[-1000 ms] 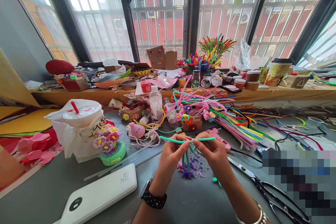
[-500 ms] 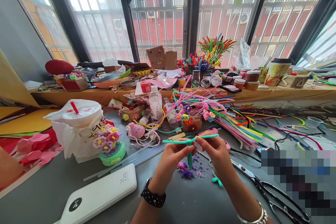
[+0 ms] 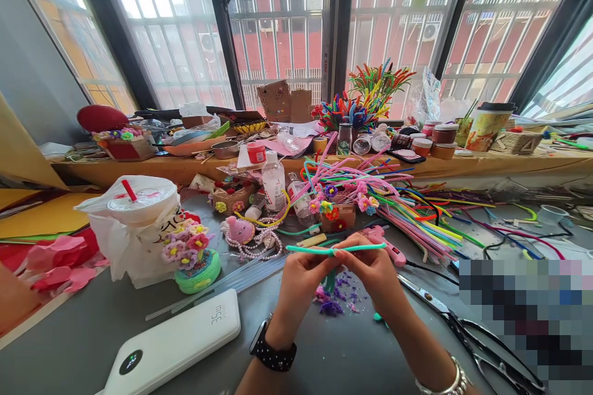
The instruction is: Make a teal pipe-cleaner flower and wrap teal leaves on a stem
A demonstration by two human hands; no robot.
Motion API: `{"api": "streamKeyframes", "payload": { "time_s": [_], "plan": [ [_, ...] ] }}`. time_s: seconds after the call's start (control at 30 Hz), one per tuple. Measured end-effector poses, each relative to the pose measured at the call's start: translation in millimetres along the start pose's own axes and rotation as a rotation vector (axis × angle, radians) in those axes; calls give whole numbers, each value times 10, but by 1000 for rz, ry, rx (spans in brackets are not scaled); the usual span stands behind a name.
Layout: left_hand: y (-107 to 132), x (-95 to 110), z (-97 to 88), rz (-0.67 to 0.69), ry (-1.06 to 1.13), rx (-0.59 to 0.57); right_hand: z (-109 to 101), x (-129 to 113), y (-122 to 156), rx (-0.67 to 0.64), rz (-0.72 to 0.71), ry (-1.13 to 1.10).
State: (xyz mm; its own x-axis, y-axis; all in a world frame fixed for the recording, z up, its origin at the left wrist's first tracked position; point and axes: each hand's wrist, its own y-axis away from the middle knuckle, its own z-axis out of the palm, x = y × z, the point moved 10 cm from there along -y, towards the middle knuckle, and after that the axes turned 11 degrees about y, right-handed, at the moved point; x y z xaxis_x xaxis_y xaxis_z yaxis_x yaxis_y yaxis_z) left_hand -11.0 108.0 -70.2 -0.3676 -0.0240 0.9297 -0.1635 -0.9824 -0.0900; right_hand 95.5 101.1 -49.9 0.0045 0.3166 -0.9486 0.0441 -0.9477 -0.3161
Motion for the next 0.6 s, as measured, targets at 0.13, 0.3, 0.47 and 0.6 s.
{"api": "streamKeyframes", "payload": {
  "time_s": [0.13, 0.3, 0.47, 0.6],
  "plan": [
    [-5, -19, 58, -17, -157, -70, -57, 62, -2, 45, 33, 2],
    [25, -25, 210, -20, -305, -201, -216, 137, 5, 183, 52, 9],
    [30, -57, 204, -15, -298, -208, -70, 175, -9, 26, 115, 3],
    [24, -195, 168, -128, -241, -209, -37, 207, 10, -16, 183, 57]
  ]
}}
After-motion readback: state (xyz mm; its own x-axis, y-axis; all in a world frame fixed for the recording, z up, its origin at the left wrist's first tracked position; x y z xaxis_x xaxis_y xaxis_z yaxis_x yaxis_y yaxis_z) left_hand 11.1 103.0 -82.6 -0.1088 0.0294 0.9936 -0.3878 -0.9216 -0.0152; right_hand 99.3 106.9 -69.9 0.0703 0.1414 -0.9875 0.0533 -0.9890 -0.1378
